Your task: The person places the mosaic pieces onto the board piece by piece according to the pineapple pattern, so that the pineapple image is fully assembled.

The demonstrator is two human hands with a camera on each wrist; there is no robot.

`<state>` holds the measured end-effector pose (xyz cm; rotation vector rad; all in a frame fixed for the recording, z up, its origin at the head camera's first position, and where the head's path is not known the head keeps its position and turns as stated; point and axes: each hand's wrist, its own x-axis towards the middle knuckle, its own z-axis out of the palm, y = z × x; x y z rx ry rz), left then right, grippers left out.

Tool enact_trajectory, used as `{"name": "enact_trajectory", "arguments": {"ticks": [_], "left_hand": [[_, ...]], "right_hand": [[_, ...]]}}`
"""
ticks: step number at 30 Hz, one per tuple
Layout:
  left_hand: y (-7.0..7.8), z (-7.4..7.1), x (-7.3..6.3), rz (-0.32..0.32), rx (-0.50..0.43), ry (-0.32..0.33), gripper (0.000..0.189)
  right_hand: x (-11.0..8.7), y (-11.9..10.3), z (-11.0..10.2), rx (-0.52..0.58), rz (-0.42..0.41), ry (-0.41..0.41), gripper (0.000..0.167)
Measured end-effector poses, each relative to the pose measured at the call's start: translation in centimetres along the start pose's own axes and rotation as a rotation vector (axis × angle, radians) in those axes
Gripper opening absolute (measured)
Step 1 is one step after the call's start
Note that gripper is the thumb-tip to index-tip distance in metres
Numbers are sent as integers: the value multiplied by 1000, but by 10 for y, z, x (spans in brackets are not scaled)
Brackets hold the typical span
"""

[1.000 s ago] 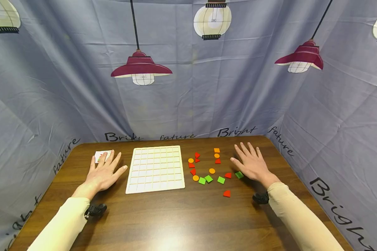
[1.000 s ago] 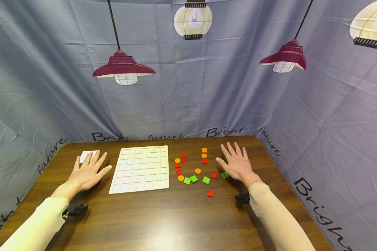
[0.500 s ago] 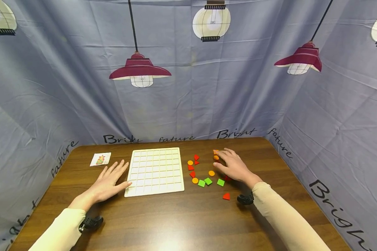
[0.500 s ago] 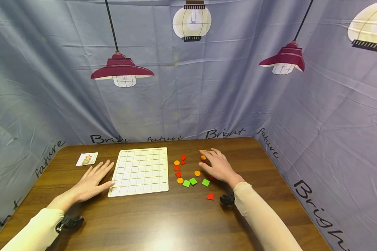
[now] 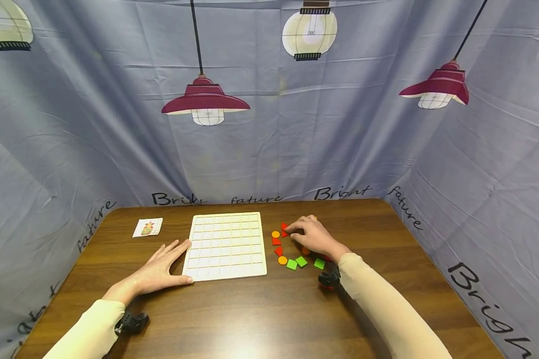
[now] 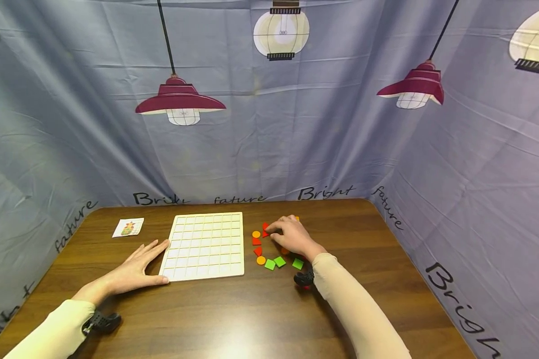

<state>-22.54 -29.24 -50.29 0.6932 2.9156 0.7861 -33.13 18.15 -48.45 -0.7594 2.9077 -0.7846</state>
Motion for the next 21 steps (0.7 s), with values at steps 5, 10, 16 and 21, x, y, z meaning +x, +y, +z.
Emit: {"name": "enact_trajectory", "arguments": {"ticks": [5, 10, 16, 21], "left_hand": [[1, 0, 0, 25, 9, -2, 100], [0, 1, 0, 38, 8, 1, 96], [-1, 2, 2, 53, 25, 3, 95], [-1, 0, 0, 51, 18, -2, 96]], "right_hand": [[6, 2, 5, 4, -8, -29, 26], [11, 1, 9, -21, -35, -39, 28], [10, 0, 9, -56, -25, -14, 25], [6, 0, 9, -32, -27, -11, 17]]}}
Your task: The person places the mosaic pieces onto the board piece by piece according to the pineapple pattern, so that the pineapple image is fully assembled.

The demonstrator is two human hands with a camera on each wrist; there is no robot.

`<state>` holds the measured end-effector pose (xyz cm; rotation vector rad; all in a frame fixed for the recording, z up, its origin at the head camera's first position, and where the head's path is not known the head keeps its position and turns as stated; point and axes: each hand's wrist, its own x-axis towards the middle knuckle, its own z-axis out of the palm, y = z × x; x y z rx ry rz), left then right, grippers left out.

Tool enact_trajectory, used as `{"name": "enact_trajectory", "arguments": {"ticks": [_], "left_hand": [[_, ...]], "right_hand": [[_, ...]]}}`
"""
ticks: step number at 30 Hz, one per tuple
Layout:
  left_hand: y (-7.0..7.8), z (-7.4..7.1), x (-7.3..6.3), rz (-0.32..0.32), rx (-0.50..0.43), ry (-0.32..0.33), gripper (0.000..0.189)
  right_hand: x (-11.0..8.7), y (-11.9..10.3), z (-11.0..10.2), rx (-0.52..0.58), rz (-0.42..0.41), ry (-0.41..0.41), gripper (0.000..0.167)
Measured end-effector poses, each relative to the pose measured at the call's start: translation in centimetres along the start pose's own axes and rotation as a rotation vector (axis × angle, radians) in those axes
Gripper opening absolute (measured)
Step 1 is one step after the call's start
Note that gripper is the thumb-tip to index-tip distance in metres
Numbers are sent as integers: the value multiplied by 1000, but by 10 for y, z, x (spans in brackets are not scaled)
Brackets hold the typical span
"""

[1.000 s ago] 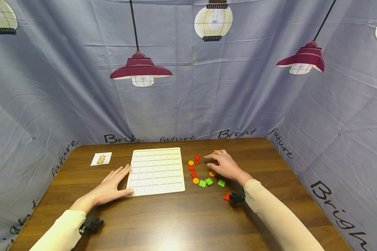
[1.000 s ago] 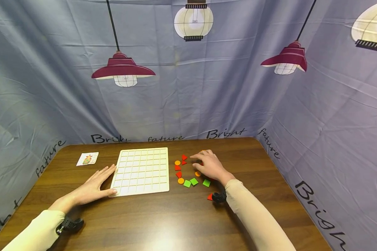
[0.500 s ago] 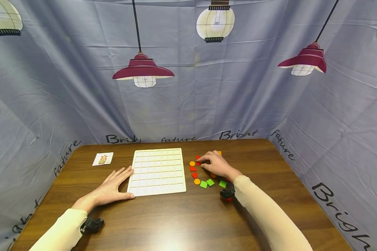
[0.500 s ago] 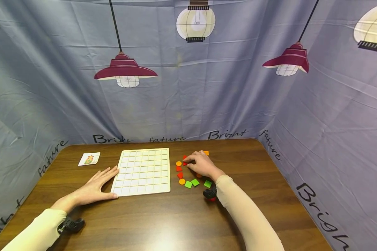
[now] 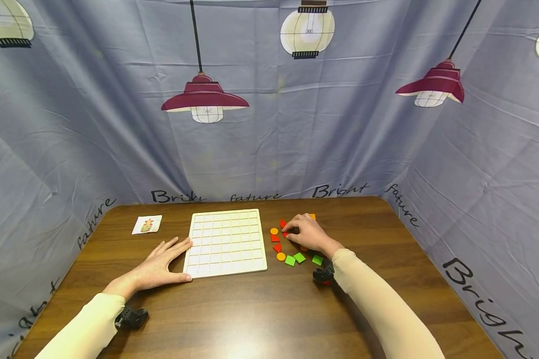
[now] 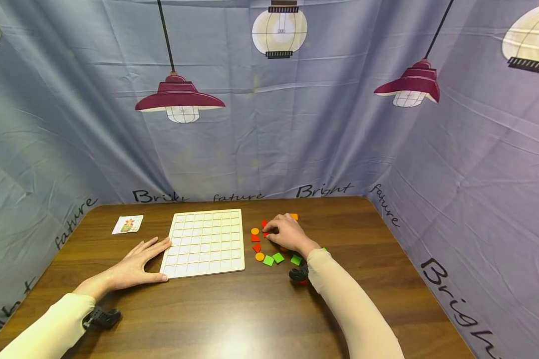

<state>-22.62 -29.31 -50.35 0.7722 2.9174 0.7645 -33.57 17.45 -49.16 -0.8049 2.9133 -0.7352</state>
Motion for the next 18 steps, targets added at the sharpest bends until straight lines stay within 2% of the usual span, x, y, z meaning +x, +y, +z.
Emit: {"name": "enact_trajectory", "arguments": {"ticks": [6, 13, 18], "left_hand": [[-1, -1, 1, 0, 9, 3, 99], [0, -2, 2, 21, 14, -3, 100], [-1, -2, -1, 20, -5, -12, 100]], "right_hand": [[-2, 3, -1, -3, 16, 8, 12], [-9, 10, -5, 34, 30, -31, 28], [-10, 11, -6, 44, 20, -45, 26]]}}
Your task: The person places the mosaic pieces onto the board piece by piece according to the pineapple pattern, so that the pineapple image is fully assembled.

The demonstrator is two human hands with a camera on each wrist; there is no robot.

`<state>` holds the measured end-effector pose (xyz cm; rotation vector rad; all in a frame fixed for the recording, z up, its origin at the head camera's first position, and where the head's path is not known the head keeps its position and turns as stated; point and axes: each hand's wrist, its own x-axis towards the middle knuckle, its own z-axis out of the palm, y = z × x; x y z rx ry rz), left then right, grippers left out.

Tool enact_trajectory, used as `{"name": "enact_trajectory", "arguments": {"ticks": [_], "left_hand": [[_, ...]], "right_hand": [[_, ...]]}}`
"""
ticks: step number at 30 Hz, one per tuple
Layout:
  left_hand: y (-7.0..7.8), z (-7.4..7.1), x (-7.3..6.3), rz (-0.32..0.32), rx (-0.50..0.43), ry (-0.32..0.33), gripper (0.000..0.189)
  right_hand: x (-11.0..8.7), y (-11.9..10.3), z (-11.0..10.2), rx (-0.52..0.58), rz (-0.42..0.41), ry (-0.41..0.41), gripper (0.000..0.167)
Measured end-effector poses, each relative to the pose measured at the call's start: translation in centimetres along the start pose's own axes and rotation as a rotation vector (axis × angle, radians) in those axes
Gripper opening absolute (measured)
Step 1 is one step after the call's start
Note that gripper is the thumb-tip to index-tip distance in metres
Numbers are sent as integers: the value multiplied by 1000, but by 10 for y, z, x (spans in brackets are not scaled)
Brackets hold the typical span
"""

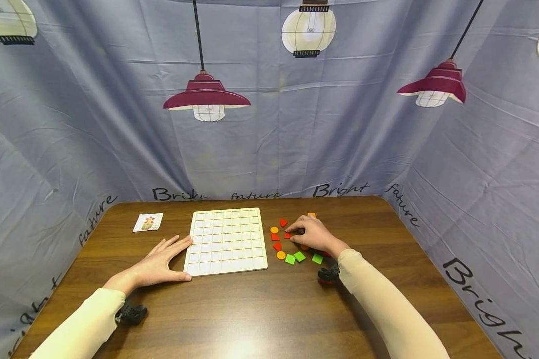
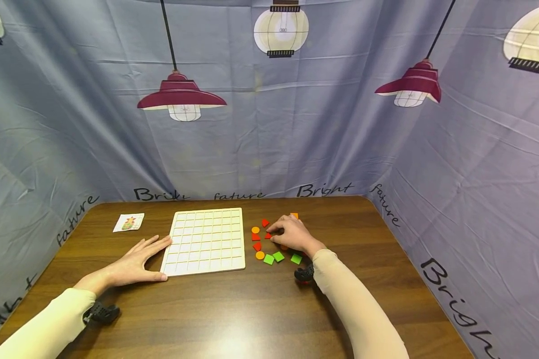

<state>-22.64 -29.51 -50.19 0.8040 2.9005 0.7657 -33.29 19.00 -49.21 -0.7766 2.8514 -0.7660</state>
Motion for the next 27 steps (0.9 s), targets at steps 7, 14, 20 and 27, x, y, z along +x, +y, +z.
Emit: {"name": "enact_trajectory", "arguments": {"ticks": [7, 14, 20, 27], "left_hand": [[-2, 1, -3, -65, -34, 16, 99], [-2, 3, -4, -54, -25, 29, 78], [-1, 3, -3, -52, -16, 32, 76], [1, 1, -1, -60, -11, 27, 77]], "right_hand": [[1, 0, 0, -2, -19, 1, 22], [-2, 0, 1, -48, -32, -28, 29], [-4, 1, 2, -51, -41, -6, 22], [-9, 4, 1, -29, -30, 14, 24]]}}
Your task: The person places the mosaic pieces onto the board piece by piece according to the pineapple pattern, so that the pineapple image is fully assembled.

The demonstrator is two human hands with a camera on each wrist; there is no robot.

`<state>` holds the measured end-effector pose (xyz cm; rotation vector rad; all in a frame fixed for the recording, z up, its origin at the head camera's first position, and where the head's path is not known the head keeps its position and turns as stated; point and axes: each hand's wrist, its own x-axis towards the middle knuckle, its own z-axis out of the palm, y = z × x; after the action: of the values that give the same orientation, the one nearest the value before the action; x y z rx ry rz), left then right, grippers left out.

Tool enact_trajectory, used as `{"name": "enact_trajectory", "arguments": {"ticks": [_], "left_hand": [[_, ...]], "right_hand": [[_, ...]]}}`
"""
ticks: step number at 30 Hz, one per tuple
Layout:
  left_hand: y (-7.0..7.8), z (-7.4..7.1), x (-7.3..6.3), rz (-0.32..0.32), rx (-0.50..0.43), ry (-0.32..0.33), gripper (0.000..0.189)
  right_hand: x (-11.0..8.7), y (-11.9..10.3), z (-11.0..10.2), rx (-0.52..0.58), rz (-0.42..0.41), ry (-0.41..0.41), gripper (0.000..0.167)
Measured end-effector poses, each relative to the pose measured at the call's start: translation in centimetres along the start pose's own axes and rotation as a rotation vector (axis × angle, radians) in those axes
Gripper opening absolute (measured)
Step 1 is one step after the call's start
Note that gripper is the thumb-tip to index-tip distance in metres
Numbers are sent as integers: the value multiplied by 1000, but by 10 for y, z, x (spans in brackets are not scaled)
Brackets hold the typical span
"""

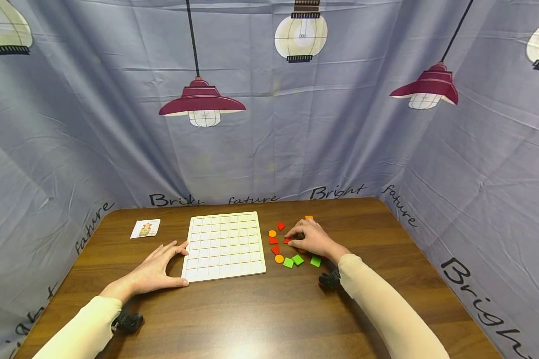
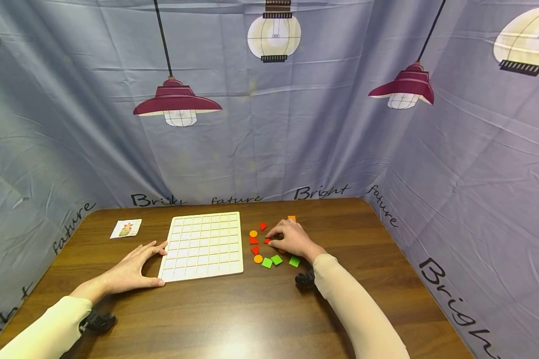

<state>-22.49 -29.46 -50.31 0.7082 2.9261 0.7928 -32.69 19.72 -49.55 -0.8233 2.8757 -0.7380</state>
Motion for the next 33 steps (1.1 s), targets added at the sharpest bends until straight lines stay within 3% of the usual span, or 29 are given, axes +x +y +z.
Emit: {"name": "enact_trajectory", "arguments": {"ticks": [24, 33], "left_hand": [[-2, 2, 2, 9, 0, 5, 76], [-3, 1, 0, 13, -5, 16, 74]], "right_hand": [[0, 5, 0, 40, 20, 1, 21], [0, 5, 6, -29, -74, 54, 20]]}}
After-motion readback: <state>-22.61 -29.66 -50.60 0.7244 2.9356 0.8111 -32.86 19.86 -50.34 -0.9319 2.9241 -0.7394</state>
